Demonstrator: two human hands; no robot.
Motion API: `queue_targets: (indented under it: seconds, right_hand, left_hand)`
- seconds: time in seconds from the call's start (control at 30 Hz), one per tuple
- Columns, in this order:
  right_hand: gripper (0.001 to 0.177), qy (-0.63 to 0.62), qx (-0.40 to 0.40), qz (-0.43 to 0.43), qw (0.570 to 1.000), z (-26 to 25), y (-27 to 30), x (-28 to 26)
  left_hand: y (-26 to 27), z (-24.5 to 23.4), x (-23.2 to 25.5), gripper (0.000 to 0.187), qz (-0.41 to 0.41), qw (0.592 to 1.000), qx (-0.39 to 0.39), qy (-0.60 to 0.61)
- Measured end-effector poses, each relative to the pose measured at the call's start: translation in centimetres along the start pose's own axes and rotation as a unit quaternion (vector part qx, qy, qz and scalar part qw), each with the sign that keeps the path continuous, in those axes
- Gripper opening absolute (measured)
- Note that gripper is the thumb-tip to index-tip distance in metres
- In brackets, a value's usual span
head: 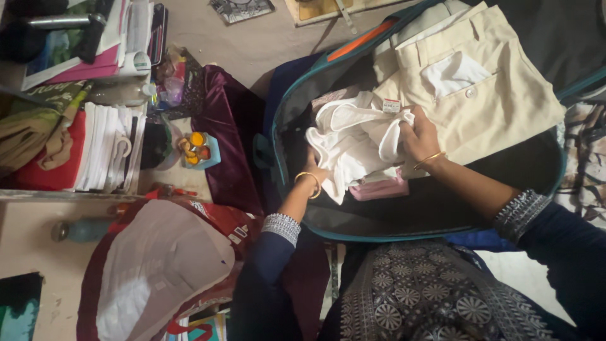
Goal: The person packs various clothes into a large blue and orange travel bag and a smaller grey organizer by hand, placing items like shirts, pants, and small garments inside.
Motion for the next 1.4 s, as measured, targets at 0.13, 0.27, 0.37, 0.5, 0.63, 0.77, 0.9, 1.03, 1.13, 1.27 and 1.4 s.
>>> queue_targets:
  seconds: [0.13, 0.27, 0.37, 0.5, 0.63, 0.77, 0.9, 1.03, 1.13, 1.27, 1.4]
  right_hand:
    - [0.02, 0.0, -0.008, -0.001, 1.0, 0.1, 0.0, -0.1]
    - [0.022, 0.015, -0.004, 0.004, 1.0, 0.1, 0.0, -0.1]
    - [0.023, -0.013, -0.007, 0.003, 1.0, 0.2, 0.3, -0.3]
    - [0.023, -0.002, -0.011, -0.011, 1.0, 0.1, 0.5, -0.6]
    - [0.023, -0.005, -0.01, 0.015, 1.0, 0.0, 0.4, 0.2]
    - [0.022, -0.003, -0.016, -0.011, 1.0, 0.0, 0.4, -0.2]
    - [0.022, 0.011, -0.011, 0.017, 1.0, 0.0, 0.5, 0.2]
    - [0.025, -0.056, 0.002, 0.014, 0.998, 0.3, 0.8, 1.0]
    - [0.025, -0.12, 0.008, -0.049, 0.992, 1.7, 0.9, -0.4]
    - [0.036, -0.009, -0.069, -0.047, 0.996, 7.4, 3.5, -1.9]
    - [0.054, -0.006, -0.255, -0.178, 0.95, 14.0, 5.8, -4.7]
  left_hand:
    - [4.9, -1.7, 2.0, 0.13, -0.081, 0.96, -0.09, 0.253]
    - [7.9, -2.5, 5.3, 0.145, -0.096, 0.98, -0.056, 0.164]
    - [5.9, -1.7, 5.0, 0.138, -0.07, 0.99, -0.024, 0.121]
    - [1.0, 0.6, 1.6, 0.131, -0.042, 0.994, -0.001, 0.096]
    - [-1.0, 1.5, -3.4, 0.126, -0.139, 0.98, -0.086, 0.11]
    - [2.1, -1.0, -1.7, 0.116, -0.104, 0.968, -0.054, 0.222]
    - [4.8, -3.8, 3.3, 0.106, -0.026, 0.95, 0.0, 0.31]
    - [6.4, -4.5, 6.3, 0.109, 0.131, 0.953, 0.075, 0.263]
    - [6.1, -4.2, 7.2, 0.111, 0.148, 0.962, 0.098, 0.206]
    - [3.9, -2.0, 8.1, 0.115, 0.17, 0.942, 0.039, 0.287]
    - [2.5, 0.4, 4.5, 0.082, 0.013, 0.951, -0.012, 0.307]
Point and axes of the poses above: each hand's wrist, its own y-axis away from the middle knuckle, its own z-axis out of the palm, x = y × z, the point moved 8 cm from there along -y, towards the middle knuckle, and after that the axes turned 15 degrees about -y, right-handed, at the moved point
